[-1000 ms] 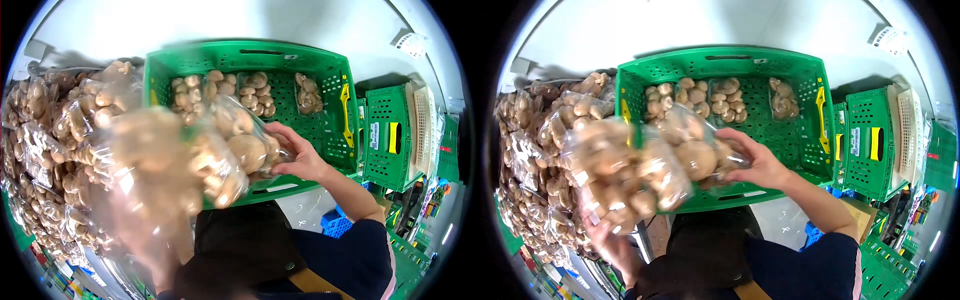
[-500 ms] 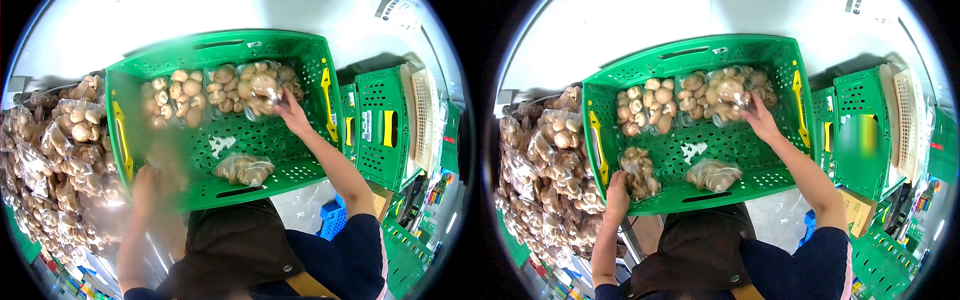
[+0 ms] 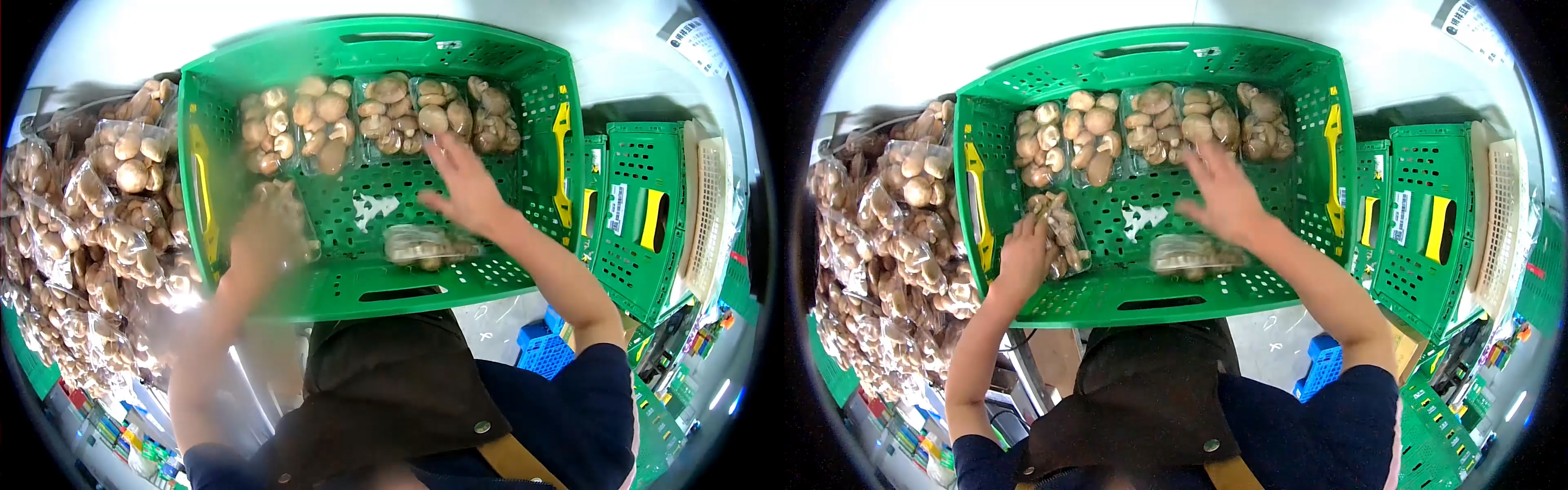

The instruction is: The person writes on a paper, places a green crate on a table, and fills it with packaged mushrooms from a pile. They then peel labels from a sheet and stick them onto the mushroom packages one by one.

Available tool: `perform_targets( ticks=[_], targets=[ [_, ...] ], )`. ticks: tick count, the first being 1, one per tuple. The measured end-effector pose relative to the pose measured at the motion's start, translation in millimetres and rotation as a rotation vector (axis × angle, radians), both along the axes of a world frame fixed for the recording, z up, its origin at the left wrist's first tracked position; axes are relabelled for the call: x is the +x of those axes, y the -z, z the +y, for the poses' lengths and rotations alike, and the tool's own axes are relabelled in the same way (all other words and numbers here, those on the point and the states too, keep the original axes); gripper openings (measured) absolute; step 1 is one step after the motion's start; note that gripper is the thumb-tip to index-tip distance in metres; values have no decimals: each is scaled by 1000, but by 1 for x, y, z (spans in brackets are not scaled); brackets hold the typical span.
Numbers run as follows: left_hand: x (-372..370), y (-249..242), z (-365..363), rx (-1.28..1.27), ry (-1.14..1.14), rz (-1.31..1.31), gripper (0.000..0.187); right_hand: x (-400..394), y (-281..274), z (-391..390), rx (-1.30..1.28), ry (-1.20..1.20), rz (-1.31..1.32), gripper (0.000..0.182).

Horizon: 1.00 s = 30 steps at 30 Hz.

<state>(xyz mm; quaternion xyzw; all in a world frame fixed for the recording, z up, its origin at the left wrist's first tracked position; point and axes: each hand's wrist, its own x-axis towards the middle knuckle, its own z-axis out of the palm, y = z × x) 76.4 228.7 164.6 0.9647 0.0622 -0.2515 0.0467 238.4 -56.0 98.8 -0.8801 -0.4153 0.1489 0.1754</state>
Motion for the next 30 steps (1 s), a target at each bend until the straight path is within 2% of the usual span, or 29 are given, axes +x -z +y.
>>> perform_targets(
  ticks=[2, 4, 5, 8, 9, 10, 12, 13, 15, 16, 18, 20, 21, 23, 24, 26, 27, 28, 30],
  targets=[
    [-6, 40, 8, -70, 33, -263, 59, -39, -21, -11, -217, -202, 369, 81],
    [14, 45, -2, -164, 86, -319, 58, -65, -26, -11, -403, -320, 419, 76],
    [21, 47, -6, -208, 108, -342, 57, -67, -10, -14, -360, -328, 325, 62],
    [8, 62, 4, -134, 210, -229, 59, -41, 0, -6, -374, -332, 478, 46],
    [0, 58, 8, -150, 172, -60, 60, -28, 0, -3, -283, -286, 515, 36],
    [-10, 58, 14, -132, 239, -20, 59, -16, -7, -1, -219, -236, 584, 34],
    [-30, 65, 24, -97, 387, 53, 57, -2, -9, 10, -182, -143, 630, 39],
    [-35, 70, 25, -80, 418, 59, 44, -3, -4, 15, -55, -86, 695, 41],
    [-38, 78, 27, -11, 469, 82, 37, -11, 18, 32, 196, 29, 814, 46],
    [-38, 79, 29, 25, 491, 93, 34, -20, 49, 39, 305, 90, 1034, 51],
    [-42, 78, 32, 52, 508, 121, 28, -39, 66, 63, 428, 260, 1373, 44],
    [-47, 78, 37, 54, 516, 75, 26, -55, 98, 82, 423, 410, 1635, 41],
    [-48, 77, 37, 57, 503, 72, 26, -64, 96, 95, 491, 494, 1685, 41],
    [-46, 76, 33, 52, 482, 57, 24, -86, 130, 116, 578, 440, 1547, 40],
    [-40, 71, 31, -40, 340, 82, 24, -91, 136, 120, 626, 373, 1424, 40],
    [-23, 54, 27, -232, 66, 131, 25, -81, 137, 112, 441, 208, 1403, 40],
    [-16, 50, 26, -232, 85, 150, 25, -77, 138, 109, 307, 107, 1296, 44],
    [-6, 43, 22, -215, 83, 116, 25, -66, 115, 109, 167, 29, 1234, 49],
    [20, 29, 9, -178, 82, 42, 25, -45, 57, 115, -432, -26, 822, 49]
  ],
)
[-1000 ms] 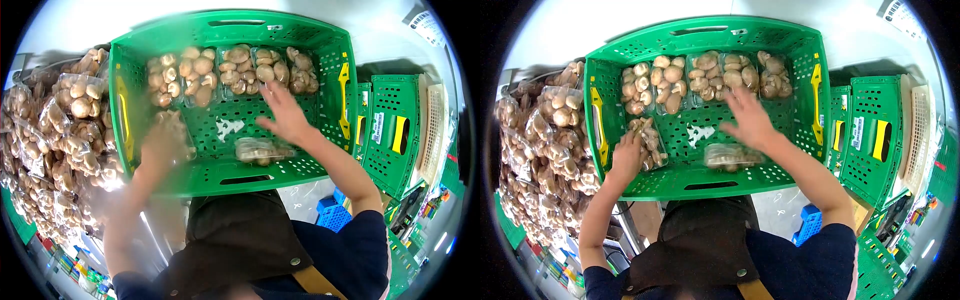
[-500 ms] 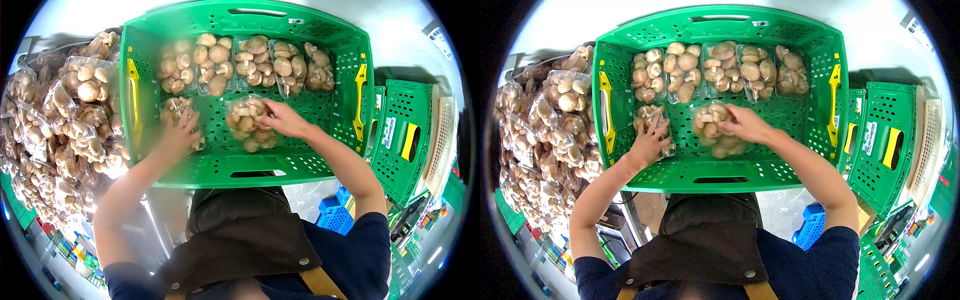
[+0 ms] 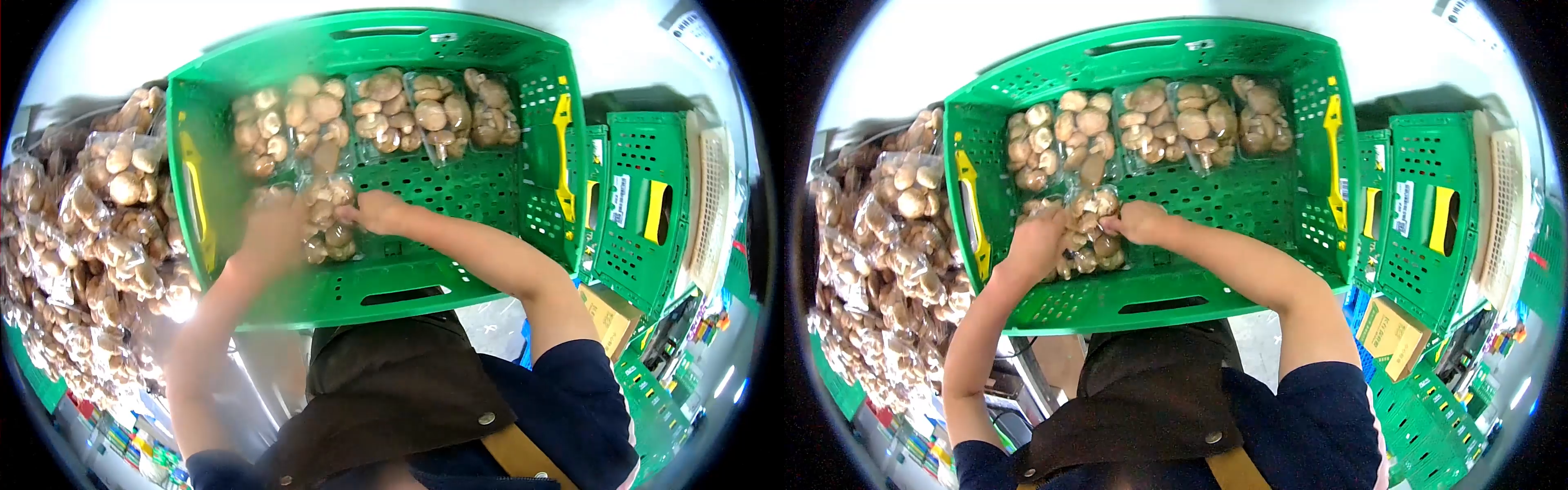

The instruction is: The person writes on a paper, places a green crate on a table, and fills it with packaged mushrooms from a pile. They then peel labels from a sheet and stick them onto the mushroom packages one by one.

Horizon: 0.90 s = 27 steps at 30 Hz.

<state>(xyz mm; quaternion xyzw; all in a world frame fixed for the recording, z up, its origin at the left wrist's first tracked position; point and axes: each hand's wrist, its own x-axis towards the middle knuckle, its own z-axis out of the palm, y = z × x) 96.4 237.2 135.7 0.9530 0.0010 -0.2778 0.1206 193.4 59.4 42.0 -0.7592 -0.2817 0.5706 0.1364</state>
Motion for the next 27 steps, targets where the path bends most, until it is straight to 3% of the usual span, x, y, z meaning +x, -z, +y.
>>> perform_targets(
  ticks=[1, 3, 4, 6, 8, 10, 11, 13, 15, 16, 18, 19, 23, 27],
  targets=[
    [14, 2, -4, -33, 15, -55, 31, 6, -23, -6, 55, -130, -206, 42],
    [38, 15, -19, -181, -13, -324, 38, 24, -32, -38, 437, -34, -649, 34],
    [48, 24, -29, -256, -35, -456, 42, 40, -39, -55, 645, 129, -768, 29],
    [75, 40, -54, -273, 31, -535, 60, 90, -51, -85, 792, 316, -901, 30],
    [98, 56, -82, -273, 85, -540, 67, 139, -32, -118, 555, 352, -1088, 54],
    [115, 66, -104, -237, 153, -566, 73, 164, -24, -131, 485, 362, -975, 66],
    [120, 74, -114, -173, 130, -515, 85, 167, -19, -128, 494, 259, -923, 73],
    [123, 87, -120, -147, 79, -518, 92, 162, -9, -115, 520, 40, -876, 86],
    [125, 95, -122, -96, 99, -540, 99, 152, -3, -104, 483, -35, -878, 86],
    [122, 94, -121, -95, 72, -529, 81, 148, -4, -102, 427, -53, -907, 86],
    [118, 120, -111, 210, 228, -567, 81, 146, -15, -103, 338, 13, -862, 84],
    [115, 122, -107, 265, 259, -594, 66, 144, -20, -102, 295, 41, -837, 84],
    [111, 117, -100, 215, 243, -612, 62, 140, -21, -93, 139, 20, -884, 87],
    [109, 114, -98, 229, 260, -604, 62, 143, -9, -105, 433, -115, -852, 102]
  ],
)
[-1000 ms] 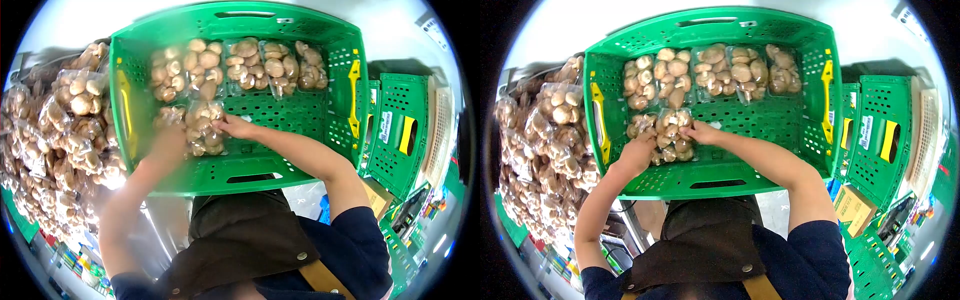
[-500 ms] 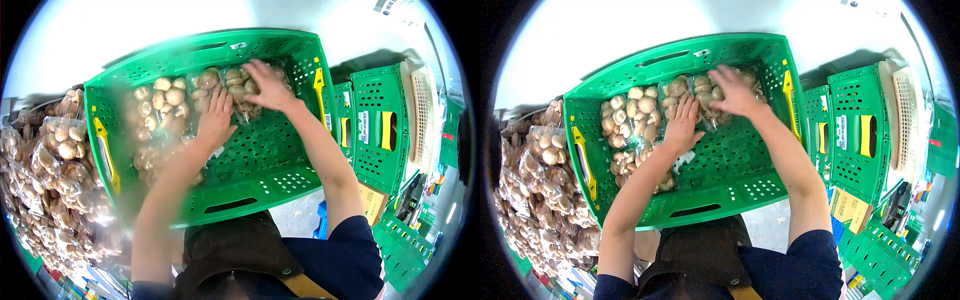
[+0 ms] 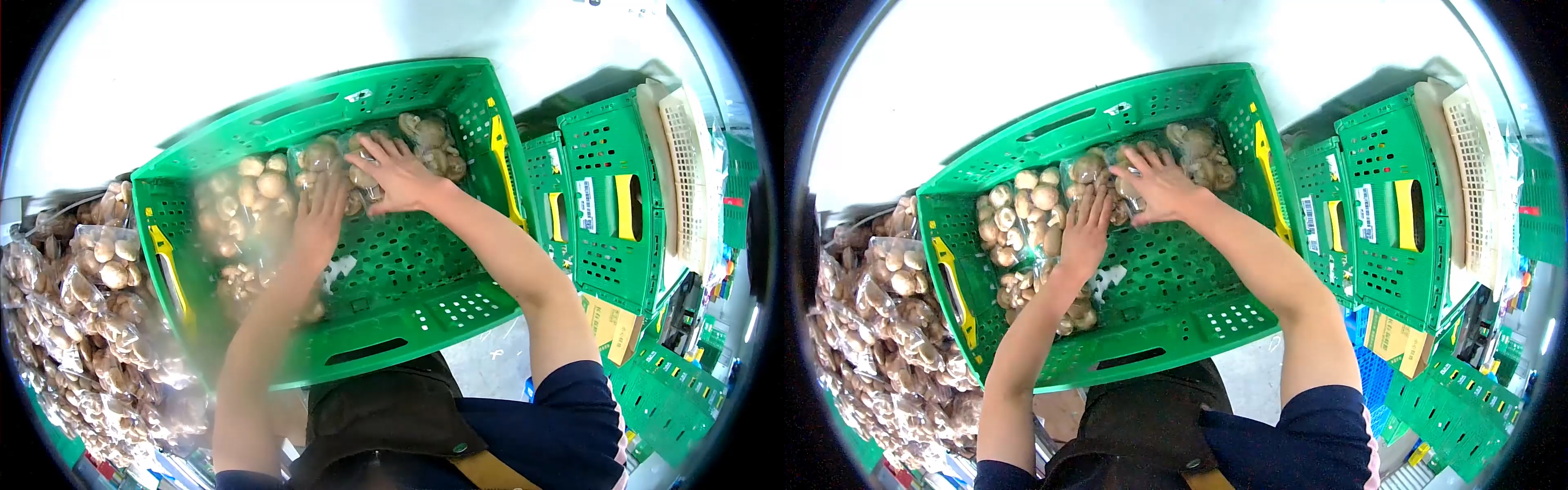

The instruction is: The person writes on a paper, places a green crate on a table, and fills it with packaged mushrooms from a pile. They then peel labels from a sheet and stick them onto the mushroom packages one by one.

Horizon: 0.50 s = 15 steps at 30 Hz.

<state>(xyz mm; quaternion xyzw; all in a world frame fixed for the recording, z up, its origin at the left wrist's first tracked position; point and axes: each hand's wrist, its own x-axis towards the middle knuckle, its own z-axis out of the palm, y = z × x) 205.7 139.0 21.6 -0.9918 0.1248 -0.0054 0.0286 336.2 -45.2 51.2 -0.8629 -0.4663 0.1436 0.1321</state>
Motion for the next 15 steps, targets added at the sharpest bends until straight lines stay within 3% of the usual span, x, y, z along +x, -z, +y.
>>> perform_targets(
  ticks=[3, 8, 15],
  targets=[
    [-2, 2, -4, 9, 1, -20, 61, -13, -1, -6, -101, -148, -135, 106],
    [1, 4, 0, -49, 44, -80, 52, -23, -18, 6, -304, -56, -180, 104],
    [-1, 2, 10, -89, 78, -68, 52, -22, 14, 31, -568, -80, -368, 103]
  ],
)
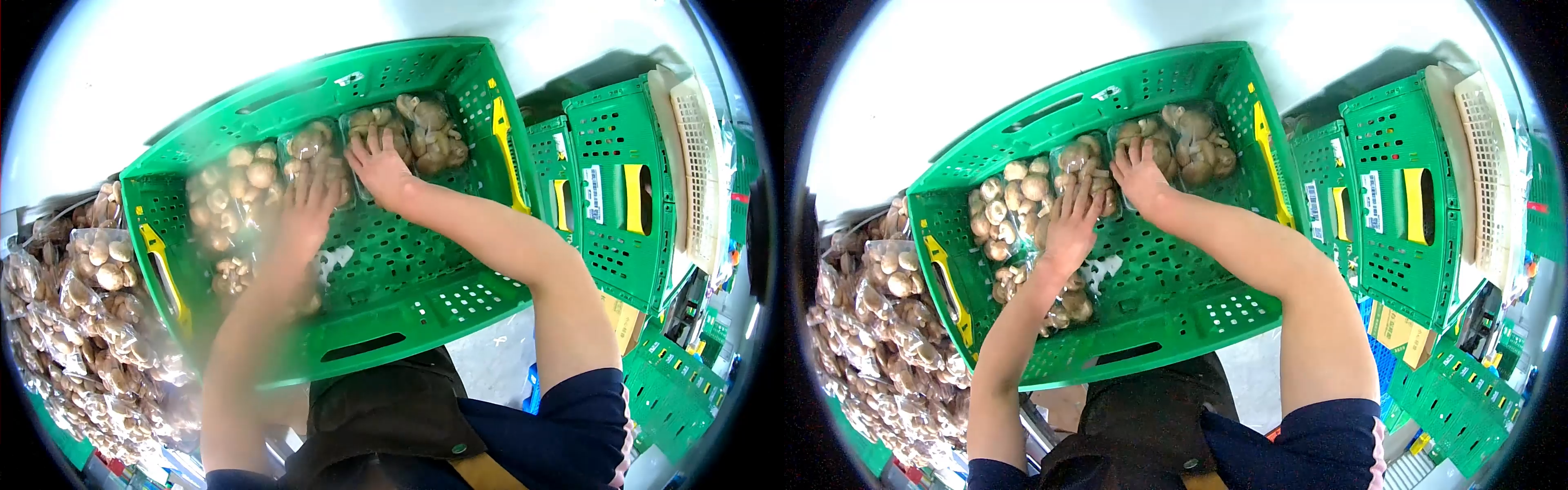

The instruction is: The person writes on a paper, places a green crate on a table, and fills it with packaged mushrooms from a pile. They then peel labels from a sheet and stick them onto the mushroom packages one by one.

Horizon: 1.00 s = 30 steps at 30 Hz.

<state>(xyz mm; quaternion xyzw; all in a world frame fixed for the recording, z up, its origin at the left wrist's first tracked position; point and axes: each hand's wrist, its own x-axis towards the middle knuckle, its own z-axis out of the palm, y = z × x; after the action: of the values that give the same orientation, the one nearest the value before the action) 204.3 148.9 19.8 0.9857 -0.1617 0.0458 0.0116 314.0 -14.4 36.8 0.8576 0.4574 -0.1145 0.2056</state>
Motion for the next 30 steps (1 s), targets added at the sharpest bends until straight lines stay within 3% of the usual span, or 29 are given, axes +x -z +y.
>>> perform_targets(
  ticks=[2, 4, 5, 6, 7, 8, 10, 12, 14, 15, 17, 18, 19, 21, 22, 23, 24, 26, 29, 30],
  targets=[
    [2, -1, 2, 31, 26, -31, 44, -3, 12, -2, 108, 22, -21, 94],
    [5, 1, -16, 6, -94, -43, 39, -1, 27, -6, 242, 6, -52, 91],
    [14, 7, -22, -49, -109, 84, 32, 1, 25, -9, 358, 12, -1, 74],
    [9, 9, -20, -65, -131, -149, 27, 1, 20, -12, 471, 11, 52, 58],
    [-2, 19, -21, -153, -211, -102, 28, -5, -23, -6, 530, -3, 250, 80],
    [1, -14, -18, -175, -232, 113, 30, -10, -40, 4, 473, 35, 301, 99],
    [-15, -10, -15, -139, -170, -51, 44, -8, -5, -10, 316, -31, 219, 99],
    [-21, -27, -14, -325, -196, 170, 56, -7, -5, -8, 302, -42, 157, 95],
    [-44, -96, 14, -523, -186, 98, 60, -4, -38, 10, 83, 65, 309, 92],
    [-56, -133, 39, -618, -168, 50, 62, -7, -53, 18, 112, 31, 267, 77],
    [-108, -193, 98, -695, -292, -247, 59, -22, -94, 61, 450, 75, 462, 64],
    [-148, -215, 128, -627, -497, -269, 57, -36, -110, 86, 612, 94, 571, 58],
    [-189, -246, 147, -551, -906, -341, 61, -58, -121, 117, 904, -27, 590, 42],
    [-283, -246, 199, -410, -1388, -929, 64, -108, -157, 189, 1048, 14, 992, 41],
    [-310, -261, 213, -634, -1482, -1086, 62, -132, -169, 224, 1009, 31, 1128, 41],
    [-337, -276, 226, -858, -1538, -1289, 61, -157, -166, 262, 1114, -33, 1240, 41],
    [-360, -277, 231, -914, -1541, -1219, 60, -180, -162, 298, 1124, -45, 1219, 46],
    [-401, -271, 246, -1024, -1541, -1093, 59, -208, -162, 360, 737, 109, 1193, 55],
    [-432, -245, 275, -1016, -1511, -1046, 61, -238, -141, 399, 900, 23, 1095, 62],
    [-431, -243, 273, -947, -1545, -1046, 63, -239, -163, 395, 829, 172, 1285, 58]
  ],
)
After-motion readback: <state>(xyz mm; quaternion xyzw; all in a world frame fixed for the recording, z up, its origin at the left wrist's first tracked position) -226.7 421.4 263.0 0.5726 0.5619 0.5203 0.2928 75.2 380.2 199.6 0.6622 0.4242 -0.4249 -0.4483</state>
